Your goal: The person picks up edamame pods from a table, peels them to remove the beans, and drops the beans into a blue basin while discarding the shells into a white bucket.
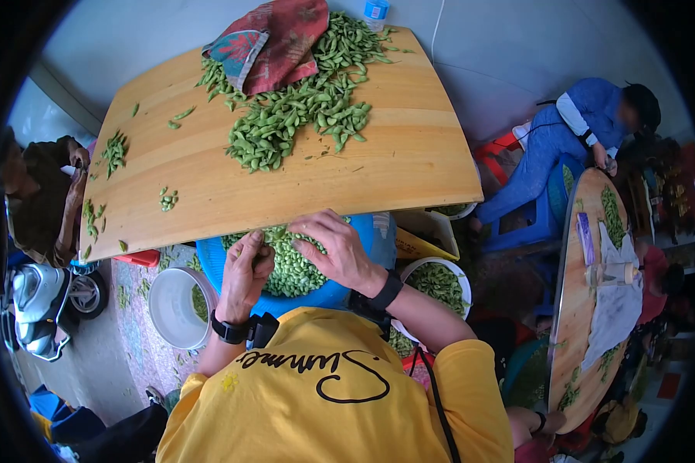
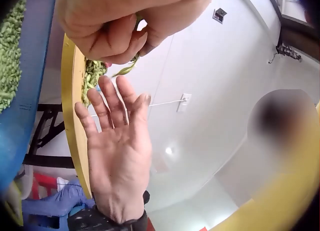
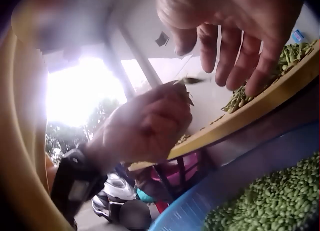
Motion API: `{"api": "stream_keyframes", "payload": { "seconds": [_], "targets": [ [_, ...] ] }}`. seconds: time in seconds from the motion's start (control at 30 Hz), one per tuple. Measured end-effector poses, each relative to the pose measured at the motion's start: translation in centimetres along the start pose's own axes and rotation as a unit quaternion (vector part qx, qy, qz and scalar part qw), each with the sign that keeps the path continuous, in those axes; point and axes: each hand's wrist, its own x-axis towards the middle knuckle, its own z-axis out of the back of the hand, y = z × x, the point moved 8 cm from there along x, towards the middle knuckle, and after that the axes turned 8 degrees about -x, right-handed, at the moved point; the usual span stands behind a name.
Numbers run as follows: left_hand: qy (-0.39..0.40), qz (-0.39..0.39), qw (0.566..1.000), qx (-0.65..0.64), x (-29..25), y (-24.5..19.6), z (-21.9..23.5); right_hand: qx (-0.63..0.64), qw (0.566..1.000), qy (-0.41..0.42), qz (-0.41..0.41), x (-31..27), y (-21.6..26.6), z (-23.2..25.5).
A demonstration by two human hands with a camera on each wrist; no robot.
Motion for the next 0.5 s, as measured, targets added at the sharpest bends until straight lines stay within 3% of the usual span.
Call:
{"api": "stream_keyframes", "payload": {
  "seconds": [0.03,0.1,0.13,0.2,0.23,0.27,0.3,0.33,0.4,0.47,0.5],
  "targets": [
    [0.000,0.000,1.000,0.000,-0.1,0.0,-0.1,0.000,1.000,0.000,0.000,0.1,0.3,-0.1],
    [0.021,0.001,1.000,0.012,-0.2,-0.1,-0.6,0.176,0.973,0.039,-0.148,0.0,-1.4,-1.5],
    [0.022,0.001,1.000,0.013,-0.3,0.0,-0.5,0.176,0.973,0.038,-0.147,0.0,-1.5,-1.4],
    [-0.004,-0.003,0.997,0.083,-0.4,0.0,0.0,0.207,0.947,0.161,-0.187,-0.5,-2.1,-3.3],
    [-0.005,-0.004,0.997,0.082,-0.4,-0.1,0.1,0.237,0.941,0.137,-0.199,-0.5,-2.2,-3.3],
    [0.017,-0.049,0.983,0.176,-0.6,-1.0,-0.4,0.259,0.928,0.142,-0.224,-0.7,-2.4,-3.4],
    [0.038,-0.092,0.958,0.269,-0.9,-1.6,-0.9,0.249,0.926,0.165,-0.230,-0.7,-2.3,-3.4],
    [0.038,-0.092,0.958,0.268,-0.8,-1.5,-0.5,0.238,0.923,0.188,-0.237,-0.7,-2.3,-3.4],
    [0.076,-0.162,0.884,0.432,-0.9,-2.0,-1.2,0.226,0.927,0.204,-0.220,-0.5,-1.9,-3.1],
    [0.082,-0.147,0.894,0.415,-1.0,-2.0,-1.7,0.214,0.930,0.220,-0.202,-0.3,-1.7,-3.1],
    [0.099,-0.107,0.925,0.351,-0.8,-1.6,-1.7,0.243,0.917,0.234,-0.211,-0.4,-1.8,-3.3]
  ]
}}
